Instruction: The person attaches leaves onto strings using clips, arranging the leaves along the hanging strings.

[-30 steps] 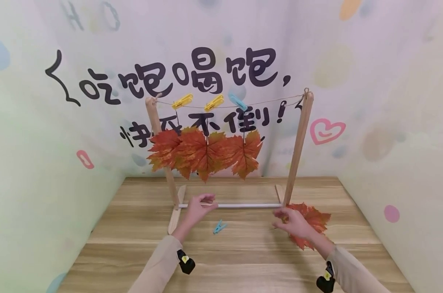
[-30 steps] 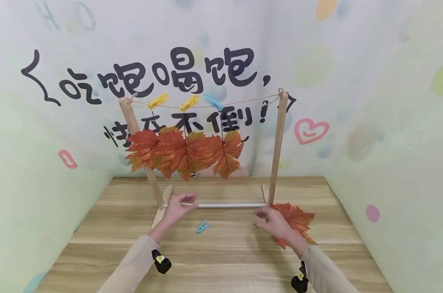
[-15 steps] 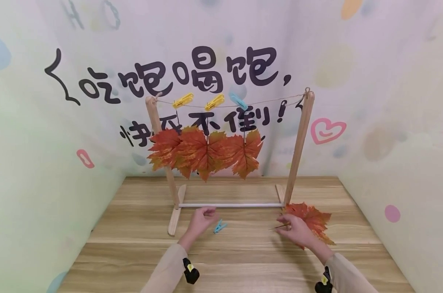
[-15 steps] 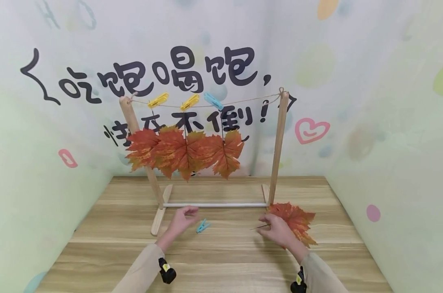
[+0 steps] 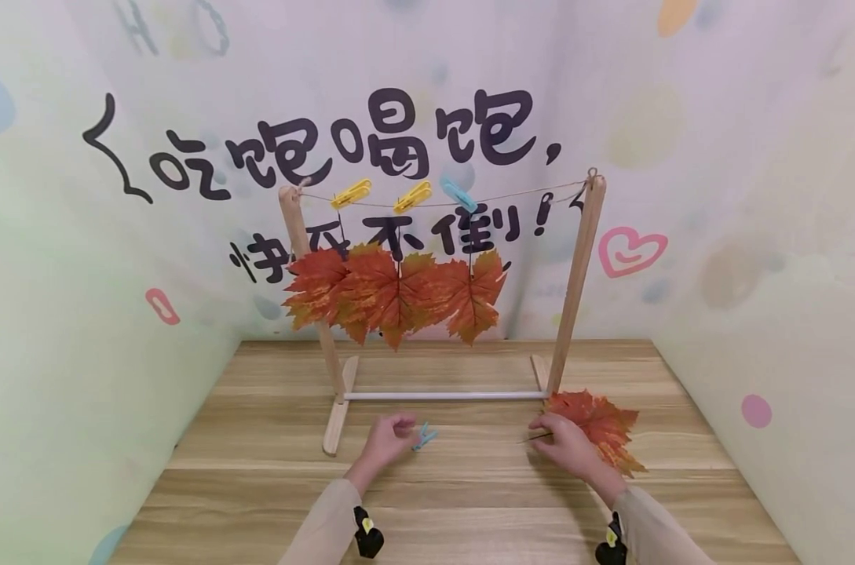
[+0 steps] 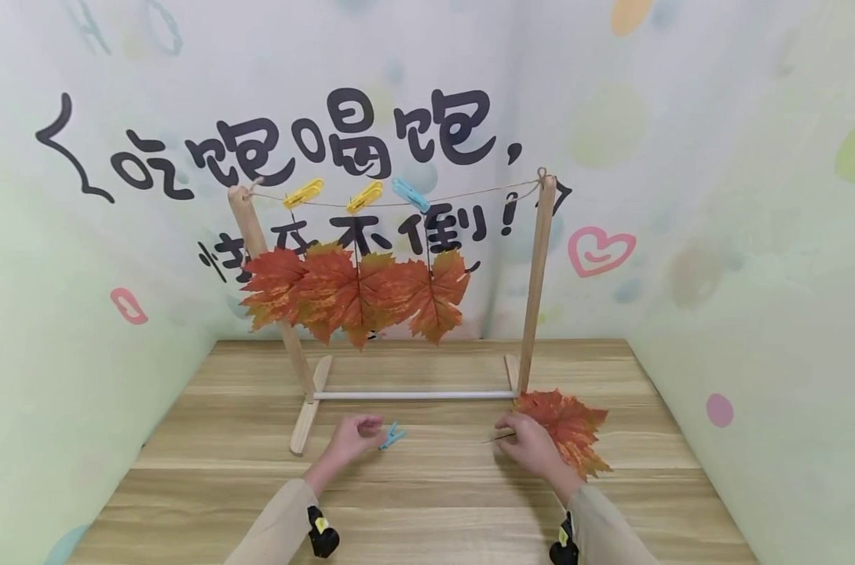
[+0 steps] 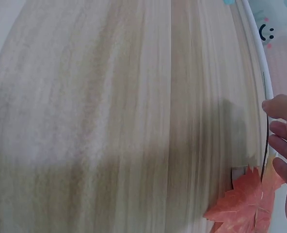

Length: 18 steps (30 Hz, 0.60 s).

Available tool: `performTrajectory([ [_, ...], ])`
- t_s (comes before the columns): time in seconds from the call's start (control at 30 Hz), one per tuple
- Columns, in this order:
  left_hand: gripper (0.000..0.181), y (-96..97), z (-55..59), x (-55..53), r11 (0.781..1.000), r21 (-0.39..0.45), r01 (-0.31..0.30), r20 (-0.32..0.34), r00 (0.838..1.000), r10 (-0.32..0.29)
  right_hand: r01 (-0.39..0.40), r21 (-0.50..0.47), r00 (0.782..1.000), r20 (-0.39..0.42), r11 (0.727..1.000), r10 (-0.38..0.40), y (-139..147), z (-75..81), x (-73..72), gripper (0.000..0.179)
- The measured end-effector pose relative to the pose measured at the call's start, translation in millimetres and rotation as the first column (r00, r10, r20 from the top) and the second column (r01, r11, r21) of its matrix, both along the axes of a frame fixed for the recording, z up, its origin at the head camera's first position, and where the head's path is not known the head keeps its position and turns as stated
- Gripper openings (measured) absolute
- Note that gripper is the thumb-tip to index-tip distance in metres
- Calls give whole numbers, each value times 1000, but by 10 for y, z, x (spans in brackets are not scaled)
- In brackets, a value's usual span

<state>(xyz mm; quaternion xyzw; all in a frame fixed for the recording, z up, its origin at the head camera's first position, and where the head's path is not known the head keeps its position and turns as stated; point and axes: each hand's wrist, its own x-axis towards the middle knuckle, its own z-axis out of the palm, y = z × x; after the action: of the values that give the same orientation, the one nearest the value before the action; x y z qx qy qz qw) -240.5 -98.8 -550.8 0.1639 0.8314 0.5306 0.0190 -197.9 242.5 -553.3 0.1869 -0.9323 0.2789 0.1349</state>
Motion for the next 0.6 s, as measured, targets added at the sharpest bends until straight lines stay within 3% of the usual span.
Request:
performTrajectory([
  [0.4, 34, -6, -56, 8, 1000, -6, 11, 9, 1000, -11, -43, 33, 998, -34, 999, 44, -19, -69, -37, 12],
  [0.6, 36, 4, -60, 15, 1000, -1, 7, 31, 1000, -6, -82, -10, 995, -61, 997, 81, -27, -58, -44, 13],
])
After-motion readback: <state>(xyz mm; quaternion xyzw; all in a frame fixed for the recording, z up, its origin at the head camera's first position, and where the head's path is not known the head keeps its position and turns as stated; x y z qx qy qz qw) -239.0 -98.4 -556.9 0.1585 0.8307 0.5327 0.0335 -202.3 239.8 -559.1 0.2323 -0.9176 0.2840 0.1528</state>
